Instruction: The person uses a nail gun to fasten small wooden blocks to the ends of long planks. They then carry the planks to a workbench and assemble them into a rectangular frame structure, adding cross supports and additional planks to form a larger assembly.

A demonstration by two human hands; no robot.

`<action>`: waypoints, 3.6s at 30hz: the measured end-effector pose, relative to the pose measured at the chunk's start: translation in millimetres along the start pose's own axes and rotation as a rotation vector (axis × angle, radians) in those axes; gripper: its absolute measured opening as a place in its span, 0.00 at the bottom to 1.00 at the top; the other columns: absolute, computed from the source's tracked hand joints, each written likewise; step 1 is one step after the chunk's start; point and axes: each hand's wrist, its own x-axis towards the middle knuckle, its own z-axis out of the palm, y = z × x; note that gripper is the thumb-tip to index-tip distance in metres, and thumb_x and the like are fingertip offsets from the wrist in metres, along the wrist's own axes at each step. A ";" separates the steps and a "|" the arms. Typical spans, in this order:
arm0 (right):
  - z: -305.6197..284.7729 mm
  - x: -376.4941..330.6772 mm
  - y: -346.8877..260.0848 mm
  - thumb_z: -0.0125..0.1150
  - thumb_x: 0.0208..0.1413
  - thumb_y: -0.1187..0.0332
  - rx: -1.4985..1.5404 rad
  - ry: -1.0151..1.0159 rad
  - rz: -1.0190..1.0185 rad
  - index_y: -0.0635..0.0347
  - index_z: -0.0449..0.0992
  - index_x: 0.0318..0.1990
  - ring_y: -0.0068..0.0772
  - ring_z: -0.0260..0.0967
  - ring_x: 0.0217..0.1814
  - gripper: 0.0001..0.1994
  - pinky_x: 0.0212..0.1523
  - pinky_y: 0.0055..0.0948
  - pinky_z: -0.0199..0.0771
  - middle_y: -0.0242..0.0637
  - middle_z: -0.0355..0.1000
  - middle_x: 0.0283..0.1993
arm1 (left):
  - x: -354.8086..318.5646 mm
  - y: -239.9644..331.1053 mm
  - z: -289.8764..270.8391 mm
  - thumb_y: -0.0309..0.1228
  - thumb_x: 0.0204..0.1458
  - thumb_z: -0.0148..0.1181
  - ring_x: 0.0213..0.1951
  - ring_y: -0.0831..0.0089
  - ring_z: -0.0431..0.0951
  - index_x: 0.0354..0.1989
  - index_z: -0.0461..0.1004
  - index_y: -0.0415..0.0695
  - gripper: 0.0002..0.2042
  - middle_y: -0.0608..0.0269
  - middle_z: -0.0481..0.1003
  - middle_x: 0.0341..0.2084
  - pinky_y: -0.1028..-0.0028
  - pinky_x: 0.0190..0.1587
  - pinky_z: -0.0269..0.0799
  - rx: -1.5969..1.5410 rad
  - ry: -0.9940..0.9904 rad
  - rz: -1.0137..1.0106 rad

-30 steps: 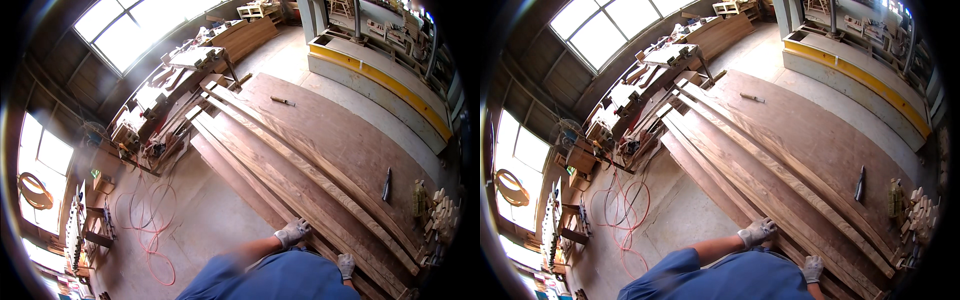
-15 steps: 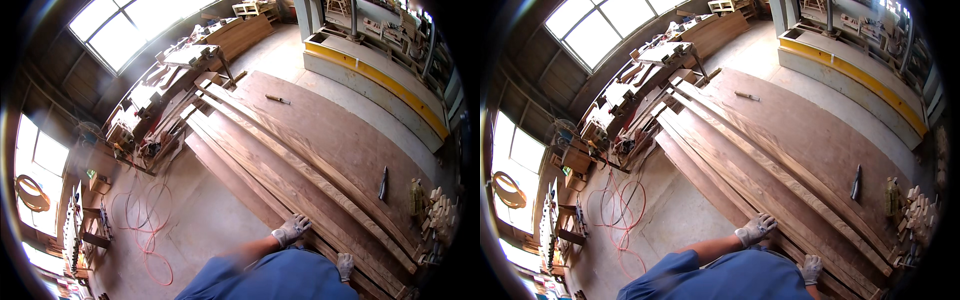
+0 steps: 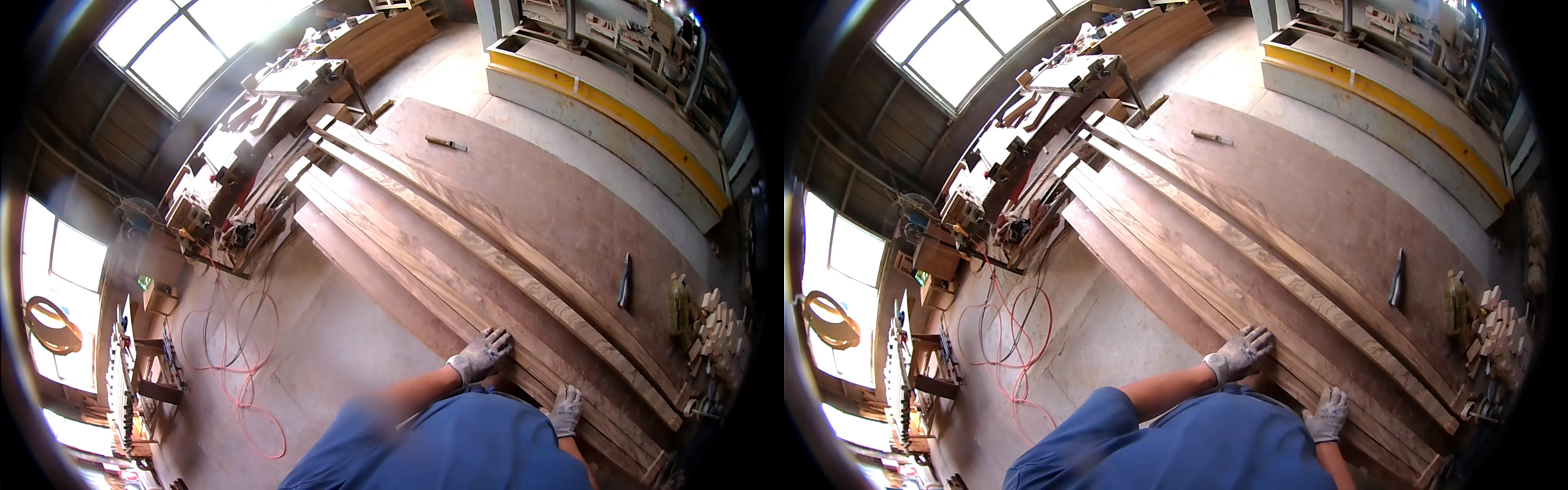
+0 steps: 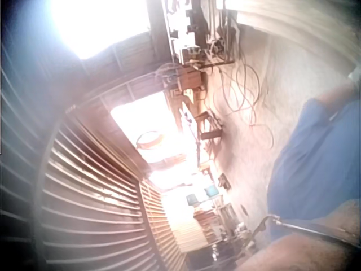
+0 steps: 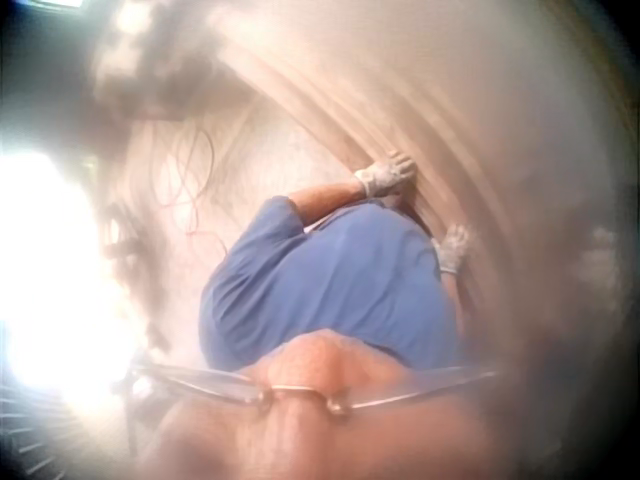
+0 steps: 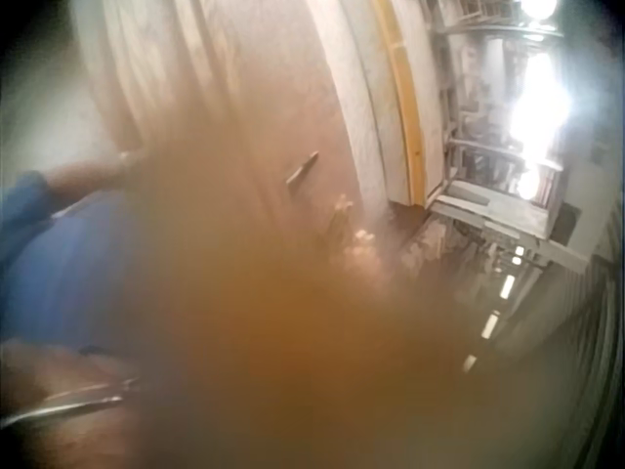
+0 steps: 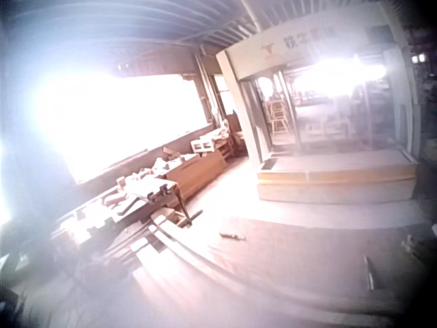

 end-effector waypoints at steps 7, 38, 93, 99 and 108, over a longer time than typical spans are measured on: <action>-13.2 -4.6 -25.1 0.80 0.32 0.55 0.004 0.112 0.051 0.64 0.64 0.61 0.55 0.56 0.67 0.46 0.68 0.50 0.60 0.49 0.60 0.63 | 8.1 4.8 -15.8 0.45 0.41 0.73 0.65 0.49 0.64 0.56 0.73 0.40 0.34 0.49 0.69 0.60 0.53 0.67 0.63 -0.036 0.009 -0.008; 11.7 -7.7 -8.7 0.74 0.37 0.40 0.057 -0.020 0.020 0.54 0.76 0.44 0.51 0.66 0.55 0.33 0.56 0.50 0.66 0.45 0.69 0.50 | 3.3 -10.7 -25.2 0.55 0.42 0.71 0.58 0.50 0.70 0.58 0.71 0.40 0.39 0.48 0.72 0.52 0.53 0.68 0.58 -0.060 -0.179 -0.040; 80.9 -274.6 -179.7 0.60 0.56 0.65 -0.089 -0.185 0.603 0.51 0.74 0.50 0.38 0.73 0.56 0.14 0.59 0.43 0.67 0.32 0.75 0.49 | -158.0 -120.6 -5.0 0.57 0.50 0.63 0.53 0.46 0.78 0.49 0.72 0.48 0.28 0.49 0.78 0.46 0.47 0.55 0.72 0.506 -0.876 -0.043; 133.2 -373.1 -230.5 0.61 0.57 0.64 -0.095 -0.224 0.728 0.50 0.73 0.52 0.39 0.73 0.58 0.15 0.60 0.43 0.66 0.31 0.74 0.52 | -203.5 -69.9 0.9 0.59 0.52 0.61 0.54 0.50 0.79 0.48 0.75 0.49 0.26 0.53 0.79 0.48 0.48 0.55 0.73 0.631 -0.876 0.077; 253.8 -536.9 -345.6 0.66 0.53 0.63 0.218 -0.031 1.045 0.48 0.73 0.55 0.34 0.70 0.62 0.21 0.64 0.40 0.63 0.28 0.73 0.56 | -265.3 -30.3 28.3 0.57 0.53 0.59 0.52 0.53 0.80 0.47 0.75 0.51 0.24 0.53 0.79 0.47 0.46 0.51 0.74 0.676 -0.715 0.666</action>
